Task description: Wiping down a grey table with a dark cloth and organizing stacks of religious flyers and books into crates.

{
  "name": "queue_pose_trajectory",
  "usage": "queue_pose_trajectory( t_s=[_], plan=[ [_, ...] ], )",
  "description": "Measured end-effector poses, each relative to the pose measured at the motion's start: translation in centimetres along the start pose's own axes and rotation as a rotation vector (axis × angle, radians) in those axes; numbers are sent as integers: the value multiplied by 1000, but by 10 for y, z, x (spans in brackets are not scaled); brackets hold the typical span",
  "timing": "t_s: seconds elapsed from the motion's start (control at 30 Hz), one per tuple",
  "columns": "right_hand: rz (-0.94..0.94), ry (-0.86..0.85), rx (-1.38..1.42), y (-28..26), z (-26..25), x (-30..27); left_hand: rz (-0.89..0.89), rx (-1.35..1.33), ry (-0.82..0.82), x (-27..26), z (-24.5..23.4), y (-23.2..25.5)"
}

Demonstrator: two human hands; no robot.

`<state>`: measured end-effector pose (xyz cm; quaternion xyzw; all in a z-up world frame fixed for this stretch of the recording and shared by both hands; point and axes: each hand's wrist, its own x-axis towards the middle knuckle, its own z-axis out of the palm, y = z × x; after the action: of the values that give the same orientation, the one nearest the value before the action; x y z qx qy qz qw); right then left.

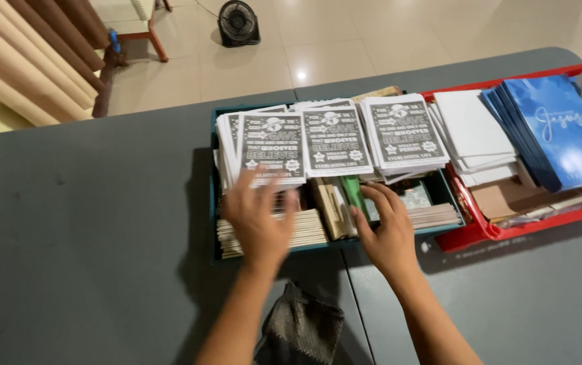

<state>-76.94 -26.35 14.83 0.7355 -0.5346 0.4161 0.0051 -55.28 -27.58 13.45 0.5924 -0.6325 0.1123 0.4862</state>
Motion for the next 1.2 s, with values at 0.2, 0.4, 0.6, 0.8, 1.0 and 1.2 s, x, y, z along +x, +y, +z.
queue_pose_trajectory(
  t_s=[0.2, 0.4, 0.6, 0.8, 1.0, 1.2],
  plan=[
    [-210, -156, 28, -20, 46, 43, -337, -149, 20, 28, 18, -81],
    [-221, -274, -145, -24, 104, 79, -675, -198, -311, 38, 26, -108],
    [-203, -328, -106, -34, 117, 89, -713, -190, -427, 58, 11, -99],
    [-158, -350, 16, -35, 86, 86, -688, -101, -433, 52, 15, -89],
    [-76, -408, -112, 3, 61, 79, -266, -22, -103, 54, 11, -49],
    [-119, -448, -240, 20, 78, 80, -155, 121, -470, 51, 30, -28]
  ],
)
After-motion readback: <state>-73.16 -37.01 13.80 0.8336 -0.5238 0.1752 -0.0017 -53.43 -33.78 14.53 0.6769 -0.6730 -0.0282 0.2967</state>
